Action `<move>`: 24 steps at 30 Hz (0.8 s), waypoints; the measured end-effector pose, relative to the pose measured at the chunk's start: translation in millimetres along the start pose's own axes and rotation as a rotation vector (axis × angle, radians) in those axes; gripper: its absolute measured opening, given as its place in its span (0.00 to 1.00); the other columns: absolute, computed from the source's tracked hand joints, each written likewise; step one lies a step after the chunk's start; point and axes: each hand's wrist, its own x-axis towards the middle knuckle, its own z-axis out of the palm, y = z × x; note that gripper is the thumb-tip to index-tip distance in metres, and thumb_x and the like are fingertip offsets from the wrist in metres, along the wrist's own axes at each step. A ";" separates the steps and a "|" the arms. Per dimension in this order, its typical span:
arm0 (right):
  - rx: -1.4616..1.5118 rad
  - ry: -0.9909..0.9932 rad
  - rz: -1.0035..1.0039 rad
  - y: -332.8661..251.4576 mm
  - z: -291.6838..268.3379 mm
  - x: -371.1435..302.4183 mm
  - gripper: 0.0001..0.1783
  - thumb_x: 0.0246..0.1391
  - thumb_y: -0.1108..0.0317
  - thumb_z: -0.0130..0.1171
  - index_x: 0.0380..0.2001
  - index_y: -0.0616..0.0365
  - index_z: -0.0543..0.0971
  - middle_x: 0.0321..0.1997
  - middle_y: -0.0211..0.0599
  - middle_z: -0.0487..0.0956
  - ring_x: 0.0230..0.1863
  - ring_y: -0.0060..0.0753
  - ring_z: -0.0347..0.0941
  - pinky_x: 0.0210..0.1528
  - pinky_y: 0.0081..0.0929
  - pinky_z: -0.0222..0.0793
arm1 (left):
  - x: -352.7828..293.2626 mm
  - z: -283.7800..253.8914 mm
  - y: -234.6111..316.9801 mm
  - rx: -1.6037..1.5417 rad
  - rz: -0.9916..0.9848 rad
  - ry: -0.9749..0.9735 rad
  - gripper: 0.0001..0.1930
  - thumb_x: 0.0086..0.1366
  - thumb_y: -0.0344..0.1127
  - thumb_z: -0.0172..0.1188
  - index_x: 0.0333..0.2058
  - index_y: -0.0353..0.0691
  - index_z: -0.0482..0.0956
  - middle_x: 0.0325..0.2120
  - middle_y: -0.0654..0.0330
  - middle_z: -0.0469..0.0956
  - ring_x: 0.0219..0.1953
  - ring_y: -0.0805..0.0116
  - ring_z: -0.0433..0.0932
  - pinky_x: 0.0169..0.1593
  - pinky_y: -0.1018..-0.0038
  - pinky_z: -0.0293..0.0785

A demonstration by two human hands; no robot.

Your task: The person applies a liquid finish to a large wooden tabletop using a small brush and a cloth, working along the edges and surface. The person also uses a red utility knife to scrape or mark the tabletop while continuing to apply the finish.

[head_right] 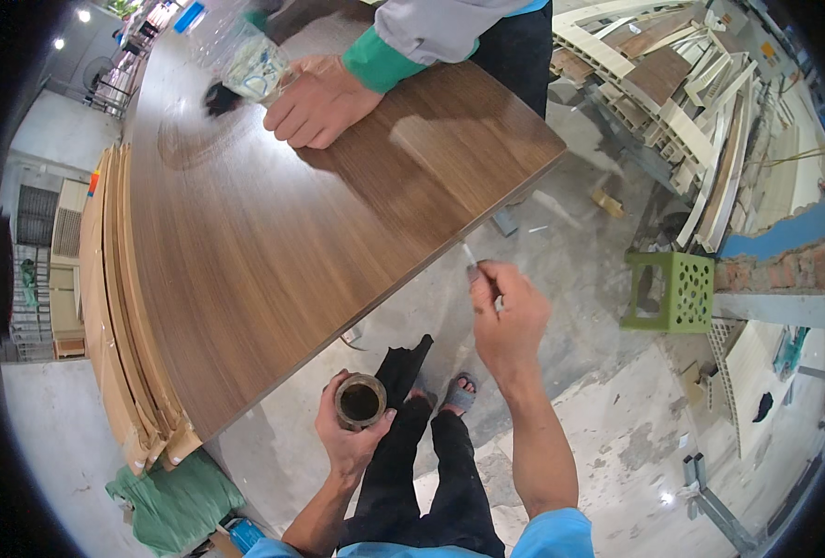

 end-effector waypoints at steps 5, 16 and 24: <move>-0.086 -0.129 -0.311 1.7 -1.2 0.9 0.04 0.52 0.73 0.66 0.30 0.58 0.81 0.27 0.39 0.81 0.28 0.38 0.77 0.30 0.32 0.70 | 5.5 12.7 -0.1 -0.078 -0.039 -0.048 0.38 0.43 0.32 0.80 0.53 0.27 0.72 0.46 0.51 0.77 0.48 0.62 0.79 0.52 0.71 0.76; -0.013 -0.139 -0.345 0.8 0.4 4.3 0.05 0.48 0.73 0.69 0.27 0.56 0.80 0.23 0.34 0.79 0.24 0.39 0.73 0.28 0.33 0.66 | 17.1 38.3 3.7 -0.066 -0.024 -0.103 0.39 0.44 0.32 0.80 0.54 0.26 0.72 0.49 0.51 0.76 0.50 0.64 0.78 0.55 0.71 0.75; -0.082 -0.117 -0.333 0.1 5.0 2.4 0.04 0.51 0.73 0.65 0.28 0.56 0.79 0.24 0.36 0.79 0.25 0.42 0.74 0.31 0.35 0.67 | 15.4 43.1 5.9 -0.093 -0.102 -0.082 0.40 0.45 0.32 0.80 0.55 0.25 0.70 0.47 0.50 0.78 0.48 0.64 0.80 0.53 0.71 0.77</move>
